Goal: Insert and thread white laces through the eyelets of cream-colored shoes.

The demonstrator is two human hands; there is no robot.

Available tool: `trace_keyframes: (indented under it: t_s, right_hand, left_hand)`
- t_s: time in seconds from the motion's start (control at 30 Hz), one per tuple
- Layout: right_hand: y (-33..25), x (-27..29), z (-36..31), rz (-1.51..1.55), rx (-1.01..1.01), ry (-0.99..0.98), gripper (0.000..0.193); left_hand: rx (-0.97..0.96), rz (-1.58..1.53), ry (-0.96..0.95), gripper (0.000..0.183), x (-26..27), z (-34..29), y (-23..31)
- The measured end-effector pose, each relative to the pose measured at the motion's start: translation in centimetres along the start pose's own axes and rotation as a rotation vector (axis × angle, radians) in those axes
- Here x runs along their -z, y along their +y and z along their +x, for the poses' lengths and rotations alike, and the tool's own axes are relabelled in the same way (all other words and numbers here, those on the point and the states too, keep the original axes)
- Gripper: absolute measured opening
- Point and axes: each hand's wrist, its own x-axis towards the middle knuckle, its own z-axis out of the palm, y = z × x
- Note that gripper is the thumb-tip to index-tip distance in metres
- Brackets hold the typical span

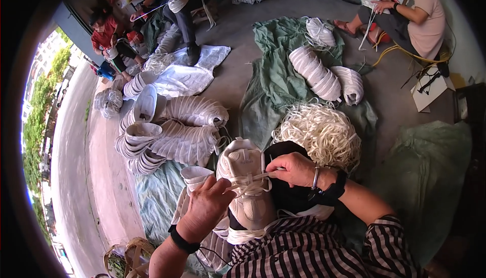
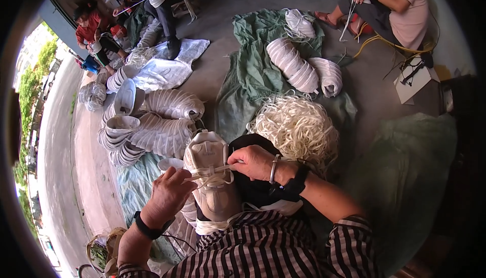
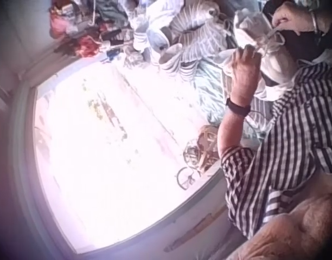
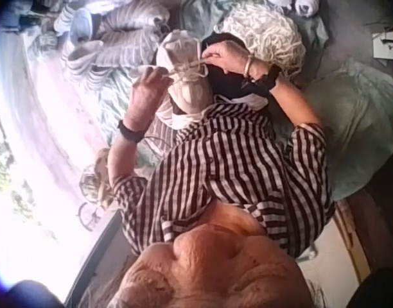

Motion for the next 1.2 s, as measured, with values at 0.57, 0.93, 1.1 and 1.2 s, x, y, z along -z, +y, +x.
trace_keyframes:
  t_s: [0.57, 0.93, 1.1, 1.2]
  right_hand:
    - [5.5, 4.5, -3.4, 0.043, -0.288, 0.362, 0.014]
    - [1.1, -4.3, -1.1, -0.52, 0.283, 0.144, 0.014]
    - [0.5, -2.3, -0.6, -0.397, 0.123, -0.01, 0.01]
    - [0.2, -1.9, -0.7, -0.302, 0.208, 0.056, 0.01]
  left_hand:
    - [0.564, -0.64, 0.539, 0.03, -10.4, -2.0, -0.6]
    - [0.79, -0.936, 0.366, 0.016, -9.8, -2.5, -0.6]
    - [0.834, -1.621, 0.543, 0.009, -4.9, -1.4, -2.0]
    - [0.812, -1.688, 0.81, 0.009, -2.3, -1.7, -5.5]
